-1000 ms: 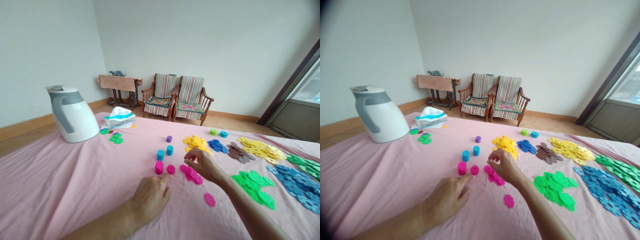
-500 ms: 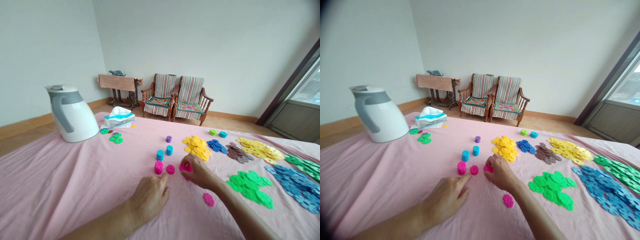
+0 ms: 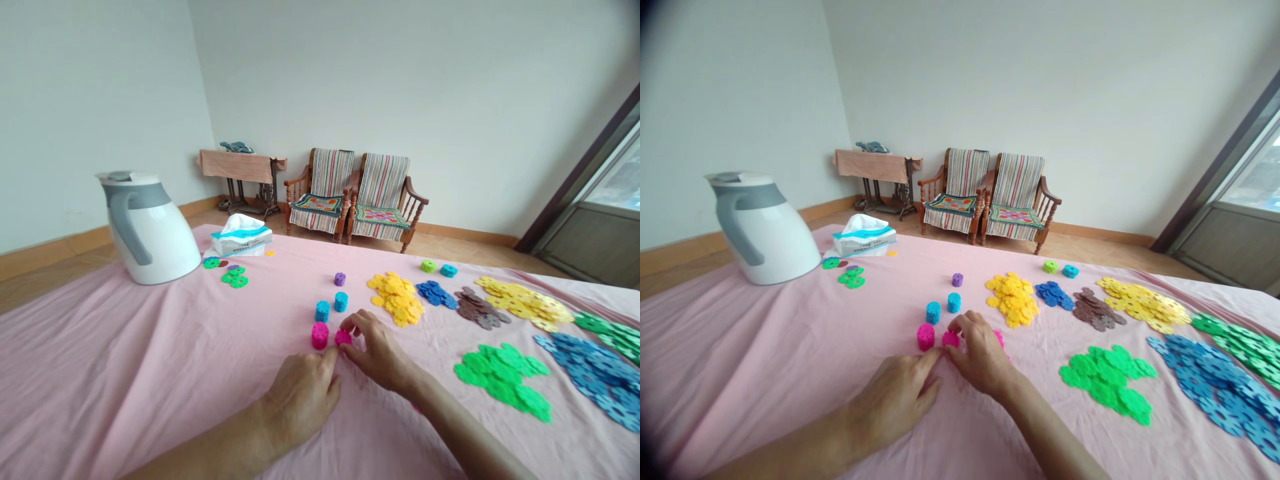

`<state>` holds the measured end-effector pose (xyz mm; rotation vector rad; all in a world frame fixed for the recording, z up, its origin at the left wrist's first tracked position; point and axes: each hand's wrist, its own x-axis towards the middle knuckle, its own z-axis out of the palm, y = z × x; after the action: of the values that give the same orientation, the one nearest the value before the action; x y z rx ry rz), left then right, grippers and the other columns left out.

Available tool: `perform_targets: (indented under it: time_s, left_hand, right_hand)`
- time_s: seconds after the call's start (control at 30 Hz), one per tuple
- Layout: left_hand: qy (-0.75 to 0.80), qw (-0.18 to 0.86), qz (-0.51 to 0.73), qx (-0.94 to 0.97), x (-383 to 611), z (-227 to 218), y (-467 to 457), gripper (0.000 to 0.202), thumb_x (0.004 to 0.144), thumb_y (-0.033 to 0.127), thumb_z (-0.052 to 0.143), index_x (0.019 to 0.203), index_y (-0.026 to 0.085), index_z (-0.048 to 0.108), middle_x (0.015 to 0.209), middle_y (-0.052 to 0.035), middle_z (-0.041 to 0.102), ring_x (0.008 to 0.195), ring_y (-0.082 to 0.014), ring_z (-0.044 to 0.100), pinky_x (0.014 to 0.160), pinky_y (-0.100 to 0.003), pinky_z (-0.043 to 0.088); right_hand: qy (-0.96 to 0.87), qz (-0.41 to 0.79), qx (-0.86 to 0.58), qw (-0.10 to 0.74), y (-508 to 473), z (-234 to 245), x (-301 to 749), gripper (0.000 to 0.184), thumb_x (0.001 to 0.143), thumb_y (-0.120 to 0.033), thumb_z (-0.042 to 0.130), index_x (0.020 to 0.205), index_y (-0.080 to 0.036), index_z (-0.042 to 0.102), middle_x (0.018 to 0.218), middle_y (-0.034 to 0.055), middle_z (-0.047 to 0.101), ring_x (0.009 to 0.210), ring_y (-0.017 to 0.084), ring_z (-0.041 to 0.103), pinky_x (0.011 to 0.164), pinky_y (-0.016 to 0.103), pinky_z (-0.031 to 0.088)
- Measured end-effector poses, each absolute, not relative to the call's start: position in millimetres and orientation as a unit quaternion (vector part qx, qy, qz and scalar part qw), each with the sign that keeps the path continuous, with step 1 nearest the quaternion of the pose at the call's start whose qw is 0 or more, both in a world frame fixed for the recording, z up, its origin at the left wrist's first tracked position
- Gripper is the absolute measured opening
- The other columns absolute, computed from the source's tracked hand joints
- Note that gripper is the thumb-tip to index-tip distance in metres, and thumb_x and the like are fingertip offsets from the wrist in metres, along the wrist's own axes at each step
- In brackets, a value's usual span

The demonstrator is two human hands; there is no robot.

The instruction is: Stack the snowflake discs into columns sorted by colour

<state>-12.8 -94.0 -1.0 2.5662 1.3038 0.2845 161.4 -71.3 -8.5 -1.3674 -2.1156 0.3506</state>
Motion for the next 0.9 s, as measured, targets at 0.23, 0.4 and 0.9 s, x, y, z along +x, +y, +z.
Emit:
perform_targets:
  time_s: [0.23,0.4,0.9]
  left_hand:
    - [0.446,0.131,0.096,0.880,-13,0,-95,0.020,0.085,0.021,0.042,0.100,0.017,0.054,0.081,-0.0081,0.067,0.074,-0.0238,0.065,0.066,-0.032,0.049]
    - [0.451,0.133,0.090,0.878,-13,1,-95,0.020,0.085,0.022,0.043,0.101,0.016,0.054,0.081,-0.0085,0.067,0.075,-0.0237,0.065,0.066,-0.031,0.048]
    - [0.434,0.100,0.089,0.891,-12,-2,-94,0.027,0.085,0.020,0.040,0.110,0.017,0.049,0.077,-0.0059,0.067,0.071,-0.0229,0.065,0.063,-0.029,0.048]
  right_hand:
    - [-0.797,0.110,-0.519,0.287,-69,-11,163,0.010,0.079,-0.024,0.056,0.087,-0.019,0.060,0.084,0.0045,0.057,0.081,0.017,0.055,0.073,0.031,0.044]
    - [-0.794,0.116,-0.518,0.295,-68,-12,163,0.013,0.079,-0.025,0.057,0.090,-0.019,0.060,0.086,0.0049,0.058,0.081,0.017,0.056,0.072,0.030,0.045]
    - [-0.783,0.194,-0.591,0.032,-134,29,239,0.019,0.064,-0.011,0.056,0.079,-0.022,0.057,0.084,0.0021,0.061,0.074,0.017,0.055,0.064,0.028,0.041]
